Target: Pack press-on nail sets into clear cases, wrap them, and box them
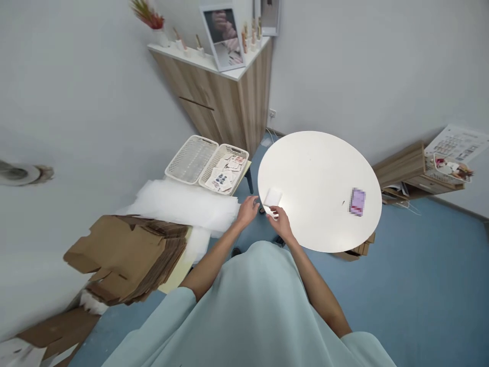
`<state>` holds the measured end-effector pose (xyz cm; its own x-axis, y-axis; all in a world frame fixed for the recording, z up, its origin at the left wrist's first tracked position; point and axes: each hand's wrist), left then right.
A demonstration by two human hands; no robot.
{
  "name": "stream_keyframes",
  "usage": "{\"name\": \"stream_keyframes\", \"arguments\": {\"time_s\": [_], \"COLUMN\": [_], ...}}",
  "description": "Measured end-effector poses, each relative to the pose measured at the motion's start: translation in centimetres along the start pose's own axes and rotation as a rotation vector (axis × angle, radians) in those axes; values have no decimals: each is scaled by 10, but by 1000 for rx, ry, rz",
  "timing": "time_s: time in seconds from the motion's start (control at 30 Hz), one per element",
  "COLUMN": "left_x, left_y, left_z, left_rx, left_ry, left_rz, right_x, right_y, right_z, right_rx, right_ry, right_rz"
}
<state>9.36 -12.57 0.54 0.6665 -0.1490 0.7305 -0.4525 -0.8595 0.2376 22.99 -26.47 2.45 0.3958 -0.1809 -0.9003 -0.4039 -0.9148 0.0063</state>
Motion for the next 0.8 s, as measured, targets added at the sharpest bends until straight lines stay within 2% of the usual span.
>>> {"name": "stream_keyframes", "arguments": {"time_s": [0.17, 0.3, 0.43, 0.53, 0.63, 0.7, 0.8], "left_x": [-62, -121, -177, -213, -240, -252, -261], "left_y": [74, 134, 188, 220, 240, 247, 251], "left_z": [-91, -157, -206, -227, -233, -231, -227], "left_rx": [142, 306, 444, 447, 329, 270, 275], "left_ry": [137, 86, -5, -108, -178, -180, -170], "left_rz": [46, -37, -165, -324, -438, -449, -425], "right_x": [-63, -103, -136, -158, -175, -184, -195], "right_y": [23, 40, 47, 46, 44, 44, 45], "right_z": [41, 83, 123, 151, 177, 194, 218], "right_rx": [-16, -115, -231, -324, -406, -464, -557], "right_ry": [-81, -110, -112, -95, -76, -62, -26], "right_rz": [-46, -85, -132, -166, -207, -236, -286]}}
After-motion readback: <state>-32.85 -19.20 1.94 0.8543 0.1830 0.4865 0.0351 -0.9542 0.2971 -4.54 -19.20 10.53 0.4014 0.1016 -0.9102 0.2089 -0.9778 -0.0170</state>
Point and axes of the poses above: each hand's wrist, its own y-axis away from the middle knuckle, its own z-axis out of the palm, x = y × z, and after that the axes turned 8 degrees about -z, right-handed
